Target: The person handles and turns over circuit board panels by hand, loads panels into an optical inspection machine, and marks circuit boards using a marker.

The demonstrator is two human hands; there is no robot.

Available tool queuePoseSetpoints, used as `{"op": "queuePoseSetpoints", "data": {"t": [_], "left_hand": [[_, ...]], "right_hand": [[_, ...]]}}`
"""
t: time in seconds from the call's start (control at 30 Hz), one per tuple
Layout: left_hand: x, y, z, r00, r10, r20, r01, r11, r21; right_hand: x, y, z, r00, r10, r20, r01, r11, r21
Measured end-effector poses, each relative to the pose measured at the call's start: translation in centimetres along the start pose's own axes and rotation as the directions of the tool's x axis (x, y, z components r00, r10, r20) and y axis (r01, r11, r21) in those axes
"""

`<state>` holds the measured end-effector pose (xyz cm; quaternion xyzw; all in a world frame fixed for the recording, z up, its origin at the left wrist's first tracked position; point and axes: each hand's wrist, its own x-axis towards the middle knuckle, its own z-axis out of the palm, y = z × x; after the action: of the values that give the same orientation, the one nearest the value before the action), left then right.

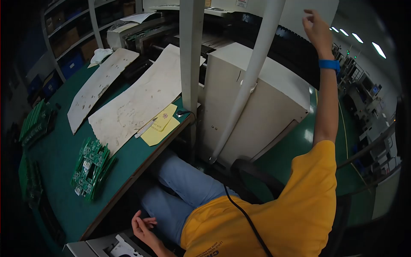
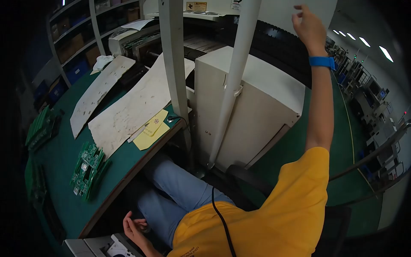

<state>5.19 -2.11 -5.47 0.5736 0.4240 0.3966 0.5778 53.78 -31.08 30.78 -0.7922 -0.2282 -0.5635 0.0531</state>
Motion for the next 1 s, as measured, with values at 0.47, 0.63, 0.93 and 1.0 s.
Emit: {"op": "queuePoseSetpoints", "data": {"t": [0.47, 0.63, 0.93, 1.0], "left_hand": [[1.7, -0.1, 2.3, 0.985, -0.048, 0.164, 0.059, 0.996, -0.066], [2.2, -0.5, 2.9, 0.976, -0.025, 0.217, 0.035, 0.999, -0.04], [2.6, 0.6, 4.2, 0.946, 0.0, 0.325, 0.0, 1.0, 0.001], [2.5, 0.8, 4.2, 0.944, 0.001, 0.331, -0.003, 1.0, 0.005]], "right_hand": [[-1.7, 3.1, 3.9, 0.875, 0.279, 0.396, -0.229, 0.959, -0.169], [-2.0, 5.8, -2.8, 0.908, 0.413, 0.063, -0.397, 0.9, -0.178], [-8.7, 6.8, -20.4, 0.964, -0.031, -0.263, 0.063, 0.992, 0.112], [-9.1, 1.5, -23.3, 0.89, -0.36, -0.281, 0.382, 0.924, 0.028]]}}
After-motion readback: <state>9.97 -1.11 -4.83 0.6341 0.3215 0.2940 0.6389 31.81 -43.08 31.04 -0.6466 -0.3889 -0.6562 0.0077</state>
